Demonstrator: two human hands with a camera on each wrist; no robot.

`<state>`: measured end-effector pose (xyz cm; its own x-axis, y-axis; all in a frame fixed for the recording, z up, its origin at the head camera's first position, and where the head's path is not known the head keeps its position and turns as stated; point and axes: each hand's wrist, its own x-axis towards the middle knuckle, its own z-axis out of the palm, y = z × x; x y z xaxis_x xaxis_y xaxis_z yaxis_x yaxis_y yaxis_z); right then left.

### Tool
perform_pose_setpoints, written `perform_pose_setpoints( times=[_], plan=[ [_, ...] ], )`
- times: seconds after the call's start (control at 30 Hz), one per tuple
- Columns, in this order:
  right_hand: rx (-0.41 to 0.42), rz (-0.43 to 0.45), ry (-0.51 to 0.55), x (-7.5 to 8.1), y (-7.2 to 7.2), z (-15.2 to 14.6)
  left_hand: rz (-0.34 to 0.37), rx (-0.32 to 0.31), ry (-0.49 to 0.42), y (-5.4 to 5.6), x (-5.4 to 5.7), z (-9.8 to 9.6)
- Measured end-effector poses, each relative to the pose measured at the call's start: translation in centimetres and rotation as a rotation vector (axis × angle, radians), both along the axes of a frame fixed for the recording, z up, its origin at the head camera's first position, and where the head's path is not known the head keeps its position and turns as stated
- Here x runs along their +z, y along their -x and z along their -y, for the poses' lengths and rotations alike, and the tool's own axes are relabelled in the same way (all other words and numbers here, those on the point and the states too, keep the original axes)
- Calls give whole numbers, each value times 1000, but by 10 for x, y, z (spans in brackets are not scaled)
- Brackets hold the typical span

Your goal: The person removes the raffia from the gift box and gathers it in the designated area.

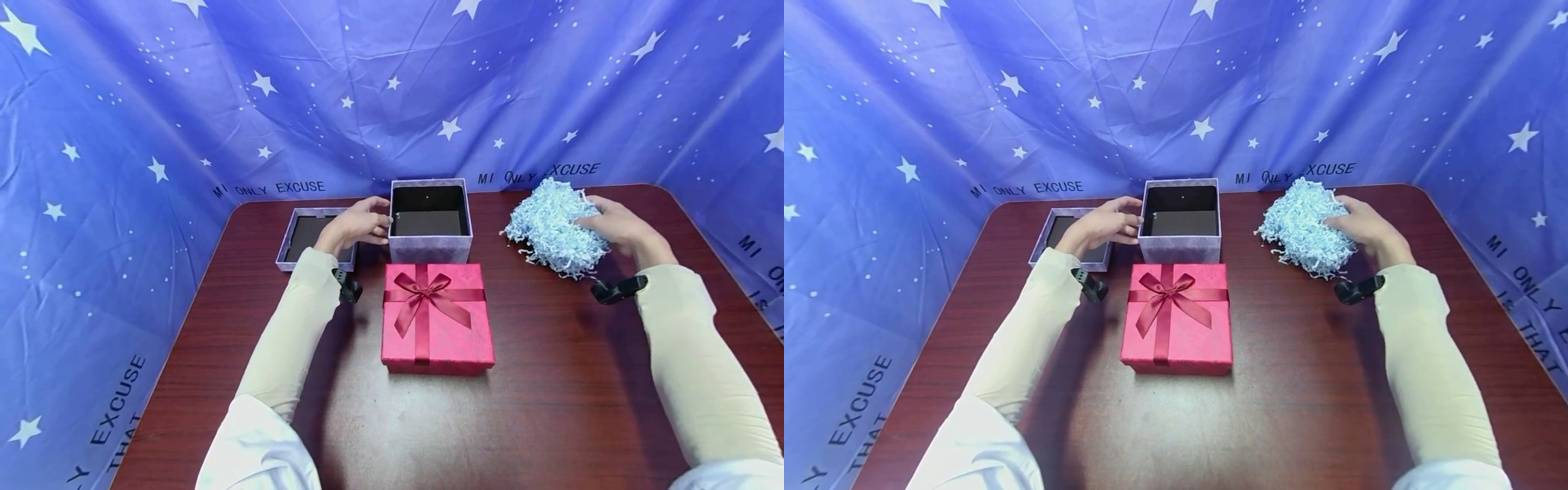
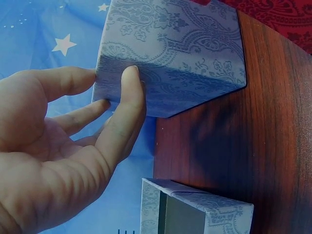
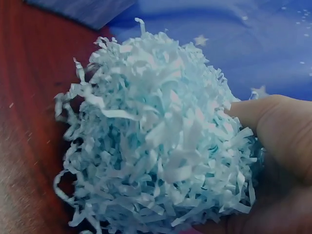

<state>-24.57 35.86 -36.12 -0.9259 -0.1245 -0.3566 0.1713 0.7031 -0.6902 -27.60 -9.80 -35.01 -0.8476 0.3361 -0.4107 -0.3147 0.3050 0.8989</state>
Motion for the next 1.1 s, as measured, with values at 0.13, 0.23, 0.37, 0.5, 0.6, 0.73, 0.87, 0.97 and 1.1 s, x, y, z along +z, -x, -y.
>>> perform_pose_setpoints(
  times=[0.13, 0.23, 0.37, 0.5, 0.6, 0.73, 0.87, 0.97, 1.1],
  plan=[
    [-25, -21, 3, -9, 1, 4, 2, 1, -9, 0, 0, 0],
    [-34, -26, -19, -11, 1, 6, -1, 2, -12, 0, -1, -1],
    [-26, -38, -59, -7, 0, 9, -9, 3, -9, 0, -2, 0],
    [-18, -67, -119, 2, -2, 11, -24, 7, 10, 0, -2, -1],
    [-21, -99, -177, 11, -5, 12, -33, 23, 30, -2, -1, -3],
    [-35, -136, -233, 27, -10, 14, -42, 50, 64, -6, 1, -6],
    [-41, -178, -294, 42, -16, 18, -69, 52, 146, -11, 5, -8],
    [-29, -221, -304, 51, -20, 25, -107, 60, 229, -15, 8, -7],
    [11, -278, -253, 57, -29, 40, -177, 81, 348, -24, 12, -3]
  ],
)
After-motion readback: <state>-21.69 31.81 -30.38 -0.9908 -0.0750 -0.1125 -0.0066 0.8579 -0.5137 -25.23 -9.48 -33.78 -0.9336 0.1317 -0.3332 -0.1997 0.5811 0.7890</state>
